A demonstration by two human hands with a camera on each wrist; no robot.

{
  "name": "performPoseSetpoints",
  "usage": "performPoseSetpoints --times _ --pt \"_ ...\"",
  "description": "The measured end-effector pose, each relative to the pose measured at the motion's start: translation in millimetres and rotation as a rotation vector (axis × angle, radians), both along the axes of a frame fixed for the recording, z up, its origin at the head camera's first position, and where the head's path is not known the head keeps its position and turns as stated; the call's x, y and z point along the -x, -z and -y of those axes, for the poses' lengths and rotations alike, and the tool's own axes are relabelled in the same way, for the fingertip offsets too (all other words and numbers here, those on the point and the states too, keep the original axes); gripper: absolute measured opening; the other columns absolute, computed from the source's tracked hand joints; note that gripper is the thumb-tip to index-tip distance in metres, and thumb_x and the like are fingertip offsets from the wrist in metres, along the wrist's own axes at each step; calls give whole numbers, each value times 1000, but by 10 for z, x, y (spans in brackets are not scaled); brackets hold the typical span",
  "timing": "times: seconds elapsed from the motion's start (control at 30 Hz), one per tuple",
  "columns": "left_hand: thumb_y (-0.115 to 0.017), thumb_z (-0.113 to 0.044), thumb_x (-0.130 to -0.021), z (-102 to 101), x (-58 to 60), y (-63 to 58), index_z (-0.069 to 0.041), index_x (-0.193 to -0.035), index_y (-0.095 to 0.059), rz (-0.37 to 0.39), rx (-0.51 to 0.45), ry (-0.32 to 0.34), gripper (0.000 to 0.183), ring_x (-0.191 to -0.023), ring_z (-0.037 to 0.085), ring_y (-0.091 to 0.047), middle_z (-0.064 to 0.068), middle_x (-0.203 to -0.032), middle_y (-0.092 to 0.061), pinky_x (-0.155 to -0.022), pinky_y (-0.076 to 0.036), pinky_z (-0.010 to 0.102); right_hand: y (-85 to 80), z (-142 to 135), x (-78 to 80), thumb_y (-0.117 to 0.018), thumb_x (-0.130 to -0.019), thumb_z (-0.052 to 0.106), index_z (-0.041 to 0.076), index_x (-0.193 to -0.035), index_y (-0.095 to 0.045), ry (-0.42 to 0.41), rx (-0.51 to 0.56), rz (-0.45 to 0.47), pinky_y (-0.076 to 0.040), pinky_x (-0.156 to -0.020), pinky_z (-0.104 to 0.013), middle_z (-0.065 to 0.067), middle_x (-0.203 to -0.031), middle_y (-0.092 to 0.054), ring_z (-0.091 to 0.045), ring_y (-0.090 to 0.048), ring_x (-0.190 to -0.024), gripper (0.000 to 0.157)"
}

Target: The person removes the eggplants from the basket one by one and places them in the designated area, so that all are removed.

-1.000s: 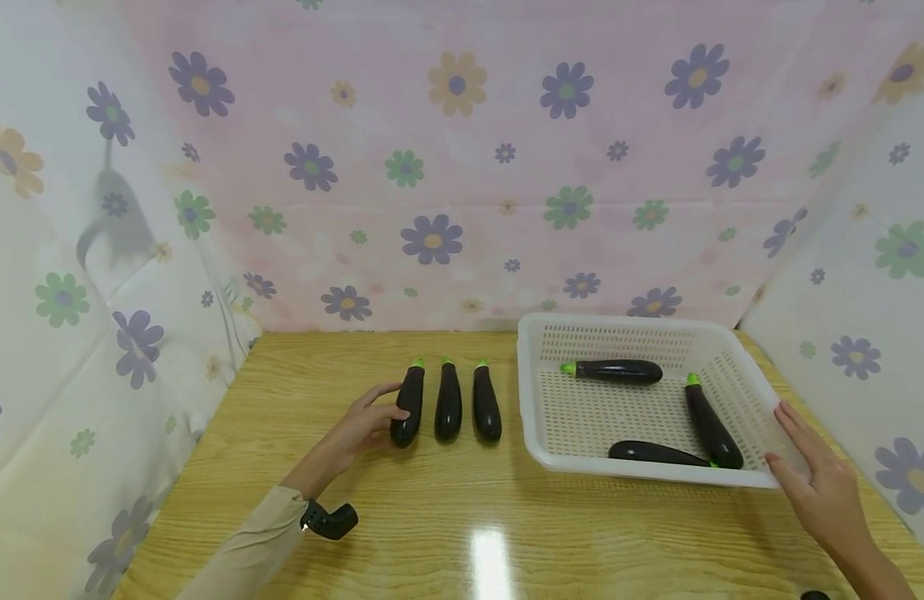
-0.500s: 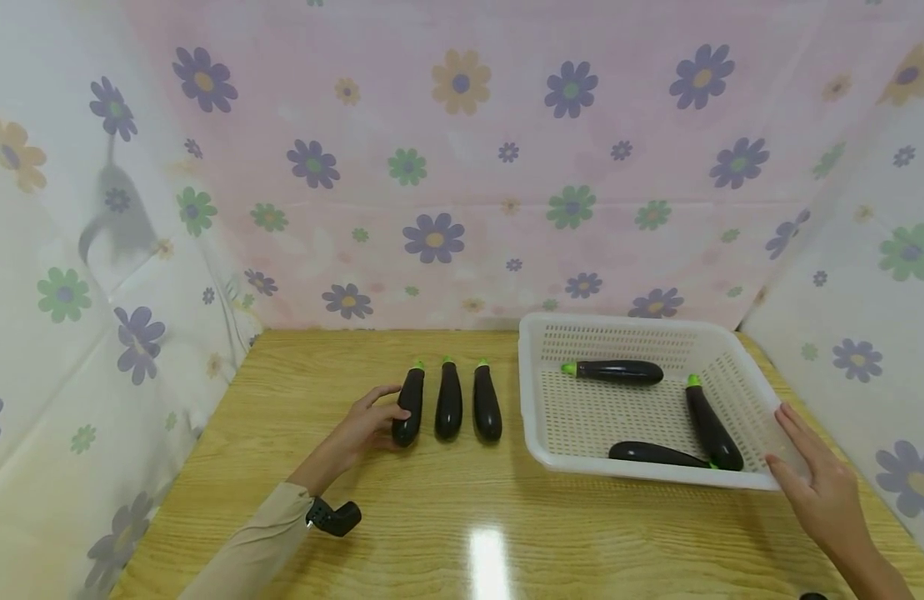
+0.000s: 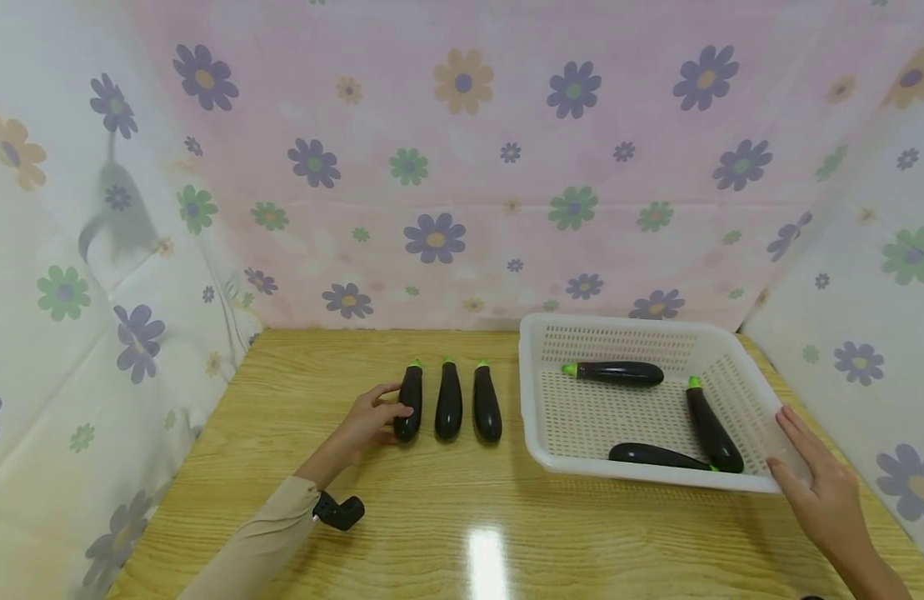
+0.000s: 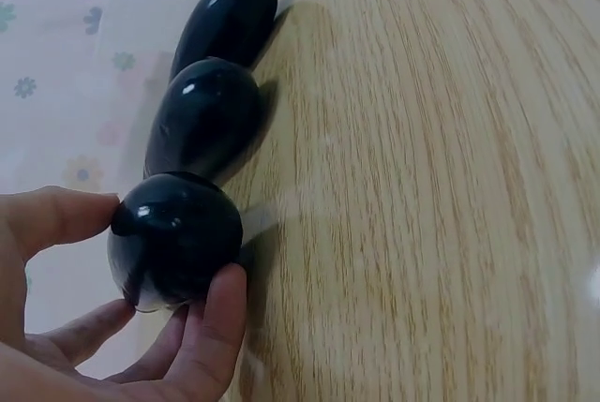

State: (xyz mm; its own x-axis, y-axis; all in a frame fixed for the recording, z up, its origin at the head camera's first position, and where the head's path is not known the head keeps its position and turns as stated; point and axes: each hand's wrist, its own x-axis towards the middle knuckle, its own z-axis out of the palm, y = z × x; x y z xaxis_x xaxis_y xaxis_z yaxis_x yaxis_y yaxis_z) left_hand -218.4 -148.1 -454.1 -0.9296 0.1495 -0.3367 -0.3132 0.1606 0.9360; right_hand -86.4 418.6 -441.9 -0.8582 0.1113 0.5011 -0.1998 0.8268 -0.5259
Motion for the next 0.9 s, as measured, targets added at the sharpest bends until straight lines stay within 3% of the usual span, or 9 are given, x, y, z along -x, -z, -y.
performPoseSetpoints --times 0.17,0.43,0.7,0.9 --pt "-66 -16 -87 -29 20 -7 -14 -141 -44 -24 54 -5 58 -99 30 -58 20 -119 -50 -67 -55 39 -1 -1 2 -59 -87 4 11 -144 -43 -4 2 -6 -12 -96 -2 9 -150 -32 16 -21 -127 59" --pt "-63 -17 -90 -46 24 -37 -14 -142 -42 -44 103 -6 57 -97 29 -60 20 -117 -50 -65 -55 40 -6 4 1 -59 -87 3 11 -143 -43 -1 1 -11 -12 -96 -3 9 -150 -32 16 -21 -127 59" --pt "-63 -20 -90 -27 21 -52 -12 -145 -37 -49 135 -11 62 -110 35 -54 25 -132 -44 -69 -54 39 -14 17 -7 -57 -88 4 12 -144 -42 10 6 3 -11 -96 -3 9 -150 -32 17 -21 -126 58" --pt "-63 -22 -91 -14 33 -98 -12 -144 -39 -60 171 -12 59 -110 33 -52 21 -130 -45 -72 -52 39 -17 11 -1 -56 -88 4 11 -144 -42 17 2 2 -11 -99 -6 12 -150 -31 17 -20 -126 58"
